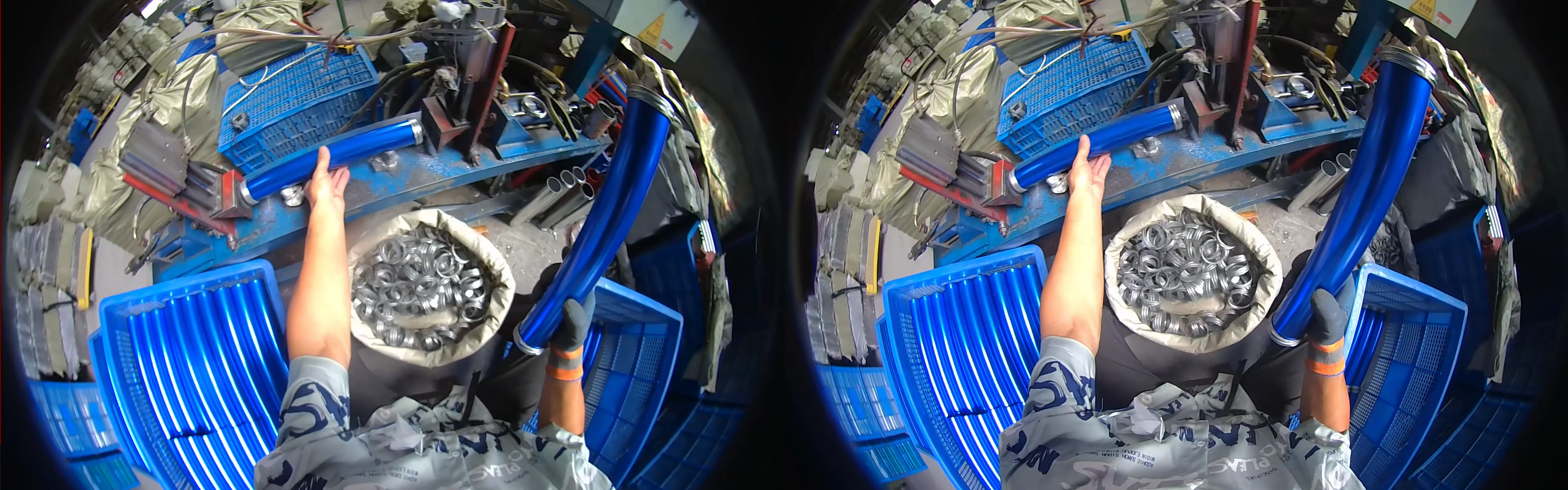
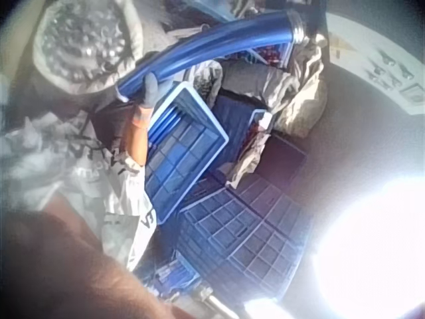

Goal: The person fits metal rings onto the ends of blue cylindrical tubes by hand, then organizes the assembled tubes into plastic crates.

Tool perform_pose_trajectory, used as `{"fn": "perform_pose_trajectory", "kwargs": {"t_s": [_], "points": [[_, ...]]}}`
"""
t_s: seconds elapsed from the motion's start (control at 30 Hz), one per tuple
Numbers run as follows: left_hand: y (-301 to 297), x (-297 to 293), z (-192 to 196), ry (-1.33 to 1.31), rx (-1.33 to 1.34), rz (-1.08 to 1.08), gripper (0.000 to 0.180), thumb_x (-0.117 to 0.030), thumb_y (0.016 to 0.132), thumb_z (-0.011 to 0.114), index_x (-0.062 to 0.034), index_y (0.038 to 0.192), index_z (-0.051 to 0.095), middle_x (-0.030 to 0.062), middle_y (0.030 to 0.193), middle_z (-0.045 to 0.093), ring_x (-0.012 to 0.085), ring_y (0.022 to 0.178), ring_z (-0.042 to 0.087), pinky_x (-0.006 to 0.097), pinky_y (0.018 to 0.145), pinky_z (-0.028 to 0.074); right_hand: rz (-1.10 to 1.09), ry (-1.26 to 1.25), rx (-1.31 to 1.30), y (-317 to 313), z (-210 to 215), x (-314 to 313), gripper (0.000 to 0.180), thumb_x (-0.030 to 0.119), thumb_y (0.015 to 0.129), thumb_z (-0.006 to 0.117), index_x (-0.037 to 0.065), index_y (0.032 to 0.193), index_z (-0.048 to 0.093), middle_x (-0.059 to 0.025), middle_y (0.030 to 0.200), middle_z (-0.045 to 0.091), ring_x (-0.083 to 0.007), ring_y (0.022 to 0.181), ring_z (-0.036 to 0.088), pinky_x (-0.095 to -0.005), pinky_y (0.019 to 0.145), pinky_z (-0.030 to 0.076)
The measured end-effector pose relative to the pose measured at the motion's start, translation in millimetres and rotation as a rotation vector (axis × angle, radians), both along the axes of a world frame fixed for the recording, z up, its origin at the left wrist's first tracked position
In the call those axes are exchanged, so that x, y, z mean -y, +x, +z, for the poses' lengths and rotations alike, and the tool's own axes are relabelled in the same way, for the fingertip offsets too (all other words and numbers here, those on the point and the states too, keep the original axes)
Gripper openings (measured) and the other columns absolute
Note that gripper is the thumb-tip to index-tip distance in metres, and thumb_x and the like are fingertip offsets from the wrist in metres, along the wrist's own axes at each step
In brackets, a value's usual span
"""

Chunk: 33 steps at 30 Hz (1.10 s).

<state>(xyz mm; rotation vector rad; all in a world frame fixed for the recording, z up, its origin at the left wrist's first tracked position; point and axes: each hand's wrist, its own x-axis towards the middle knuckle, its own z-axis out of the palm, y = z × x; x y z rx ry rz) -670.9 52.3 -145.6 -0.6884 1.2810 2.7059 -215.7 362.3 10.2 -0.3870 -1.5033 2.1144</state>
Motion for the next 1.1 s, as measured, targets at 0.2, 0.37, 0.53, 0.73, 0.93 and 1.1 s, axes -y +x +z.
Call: {"fn": "perform_pose_trajectory", "kwargs": {"t_s": [0.2, 0.37, 0.53, 0.73, 0.93, 1.1], "points": [[7.7, 6.4, 14.2, -0.082, 0.024, -0.062, 0.09, -0.048, 0.096, 0.096, 0.0116, 0.15, 0.056, 0.0352, 0.139, 0.074, 0.0501, 0.126, 0.077, 0.058, 0.111, 0.063, -0.089, 0.241, 0.066, 73.4, 11.4, -65.5, 0.072, 0.034, 0.094, 0.085, -0.006, 0.15, 0.061, -0.0168, 0.123, 0.075, -0.0267, 0.102, 0.077, -0.0395, 0.092, 0.064], [14.8, 19.8, 16.3, -0.106, 0.032, -0.026, 0.088, -0.049, 0.097, 0.095, 0.0121, 0.148, 0.058, 0.0361, 0.137, 0.075, 0.05, 0.124, 0.078, 0.058, 0.108, 0.064, -0.592, 0.657, 0.215, 221.0, -2.0, -183.5, 0.056, 0.003, 0.097, 0.084, -0.001, 0.15, 0.065, -0.0111, 0.133, 0.075, -0.0219, 0.113, 0.072, -0.0387, 0.103, 0.06], [37.5, -64.0, 2.5, -0.188, 0.085, -0.172, 0.088, -0.055, 0.097, 0.092, 0.0091, 0.149, 0.061, 0.0358, 0.135, 0.076, 0.0482, 0.126, 0.079, 0.059, 0.104, 0.065, -0.788, 0.868, 0.652, 459.5, -122.5, -232.9, 0.046, -0.004, 0.093, 0.086, 0.001, 0.135, 0.069, -0.0093, 0.125, 0.076, -0.0219, 0.113, 0.073, -0.0413, 0.107, 0.06], [1.9, 128.5, -30.3, -0.114, -0.077, -0.38, 0.066, -0.044, 0.109, 0.082, -0.0113, 0.162, 0.06, 0.0266, 0.156, 0.066, 0.0356, 0.145, 0.066, 0.047, 0.127, 0.049, -0.546, 0.741, 1.378, 471.4, -303.8, -203.8, 0.095, 0.036, 0.082, 0.097, 0.0, 0.162, 0.059, -0.0242, 0.137, 0.079, -0.0388, 0.129, 0.076, -0.0491, 0.111, 0.059], [138.6, 212.1, -68.3, -0.832, -0.208, -0.148, 0.05, -0.029, 0.111, 0.08, -0.0017, 0.151, 0.069, 0.0106, 0.13, 0.083, 0.0242, 0.115, 0.083, 0.026, 0.077, 0.061, -0.365, 0.626, 1.749, 498.9, -366.8, -240.1, 0.065, 0.035, 0.081, 0.091, 0.011, 0.137, 0.07, -0.0206, 0.124, 0.083, -0.0422, 0.124, 0.078, -0.0531, 0.105, 0.062], [297.1, 329.9, -31.8, -2.003, 0.111, -0.055, 0.058, -0.042, 0.103, 0.085, 0.0088, 0.13, 0.078, 0.0238, 0.123, 0.083, 0.03, 0.098, 0.079, 0.043, 0.092, 0.063, -0.312, 0.63, 1.839, 466.8, -434.4, -276.7, 0.047, 0.031, 0.085, 0.084, 0.011, 0.125, 0.068, -0.0212, 0.122, 0.082, -0.0435, 0.123, 0.078, -0.0563, 0.103, 0.062]]}}
